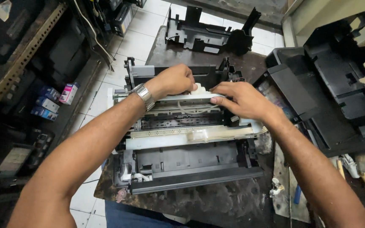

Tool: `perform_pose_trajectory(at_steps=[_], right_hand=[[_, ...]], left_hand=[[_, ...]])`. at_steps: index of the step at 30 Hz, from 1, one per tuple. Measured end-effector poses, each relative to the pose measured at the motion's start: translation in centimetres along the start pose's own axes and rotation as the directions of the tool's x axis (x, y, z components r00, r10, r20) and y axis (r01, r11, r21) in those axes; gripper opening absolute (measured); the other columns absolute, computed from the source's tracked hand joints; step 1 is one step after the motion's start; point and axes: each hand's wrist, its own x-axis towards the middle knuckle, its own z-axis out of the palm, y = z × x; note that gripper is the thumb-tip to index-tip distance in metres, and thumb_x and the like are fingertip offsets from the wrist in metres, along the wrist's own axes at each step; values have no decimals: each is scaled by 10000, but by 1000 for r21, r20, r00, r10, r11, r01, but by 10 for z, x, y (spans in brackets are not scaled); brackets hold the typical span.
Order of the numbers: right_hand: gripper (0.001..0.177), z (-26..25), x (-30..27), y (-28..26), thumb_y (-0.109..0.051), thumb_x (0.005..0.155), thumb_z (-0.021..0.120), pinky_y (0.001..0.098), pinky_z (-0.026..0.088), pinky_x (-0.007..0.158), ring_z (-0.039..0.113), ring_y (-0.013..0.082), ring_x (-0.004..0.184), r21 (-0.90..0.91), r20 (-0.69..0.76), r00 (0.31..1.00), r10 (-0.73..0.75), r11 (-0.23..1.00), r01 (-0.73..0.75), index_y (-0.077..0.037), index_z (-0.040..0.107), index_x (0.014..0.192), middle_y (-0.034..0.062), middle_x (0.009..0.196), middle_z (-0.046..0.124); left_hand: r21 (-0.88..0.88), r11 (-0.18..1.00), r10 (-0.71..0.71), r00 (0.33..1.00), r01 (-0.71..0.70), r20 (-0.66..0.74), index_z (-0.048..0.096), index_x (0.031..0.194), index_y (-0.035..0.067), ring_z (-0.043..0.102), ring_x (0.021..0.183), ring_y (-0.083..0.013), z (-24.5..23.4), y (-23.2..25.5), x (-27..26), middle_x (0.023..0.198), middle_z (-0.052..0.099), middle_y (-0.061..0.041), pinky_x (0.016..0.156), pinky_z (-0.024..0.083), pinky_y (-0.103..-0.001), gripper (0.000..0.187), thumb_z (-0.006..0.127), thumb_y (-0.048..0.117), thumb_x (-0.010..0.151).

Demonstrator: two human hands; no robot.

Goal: The person repairs a disassembled printer by hand, using a screwdriver to adjust internal components and a cloth to wipe parts. They handle a small white plastic piece and a black plastic casing, placing them into the printer's interior.

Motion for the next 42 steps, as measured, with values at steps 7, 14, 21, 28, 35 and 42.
perform_pose_trajectory(at_steps=[7, 14, 21, 28, 35, 42], right_hand=[[317, -3, 1, -6, -382, 1038, 557, 499, 547, 872, 727, 393, 1005, 10, 8, 999, 53, 999, -53, -155, 760, 1129, 103, 1118, 767], [279, -3, 2, -5, -328, 1039, 591, 521, 542, 877, 712, 424, 1009, 49, -33, 999, 3, 999, -2, -115, 763, 1092, 135, 1110, 763], [300, -12, -1, -23, -326, 982, 683, 522, 519, 921, 697, 437, 1072, 174, -68, 995, 76, 983, -64, -78, 761, 1131, 178, 1094, 761], [435, -12, -3, -24, -433, 1007, 564, 414, 548, 926, 721, 224, 1080, 61, 14, 991, 136, 989, -136, -87, 725, 1216, 90, 1201, 756], [211, -3, -2, -10, -283, 1036, 643, 483, 530, 856, 723, 388, 972, 158, -95, 995, -15, 987, 30, -106, 757, 1052, 148, 1001, 762], [229, -5, 0, -10, -313, 1028, 647, 494, 524, 852, 714, 391, 986, 149, -102, 995, -17, 988, 33, -117, 753, 1082, 148, 1014, 754]], left_hand=[[7, 1000, -3, 1000, 2, 8, 769, 990, 50, 711, 1000, -399, 2, -2, 5, 940, 742, -180, 882, 543, -509, 202, 672, 188, 879], [46, 999, 17, 999, -15, -41, 776, 942, 71, 716, 966, -399, 8, -7, 13, 906, 745, -169, 854, 546, -517, 184, 701, 210, 847], [126, 992, -13, 999, 19, -49, 800, 942, 120, 718, 1011, -366, 8, -11, 18, 953, 755, -141, 886, 529, -504, 235, 717, 292, 804], [78, 988, -127, 989, 133, -78, 765, 900, 103, 709, 982, -208, 5, 25, -6, 1009, 774, -49, 924, 599, -345, 129, 801, 225, 883], [24, 1000, -1, 990, 4, -143, 823, 863, 152, 736, 970, -372, 16, -14, 26, 876, 765, -133, 869, 555, -444, 123, 778, 207, 763], [7, 1000, -14, 991, 15, -133, 825, 874, 135, 730, 1007, -370, 9, -1, 10, 937, 770, -151, 897, 549, -434, 168, 801, 218, 729]])
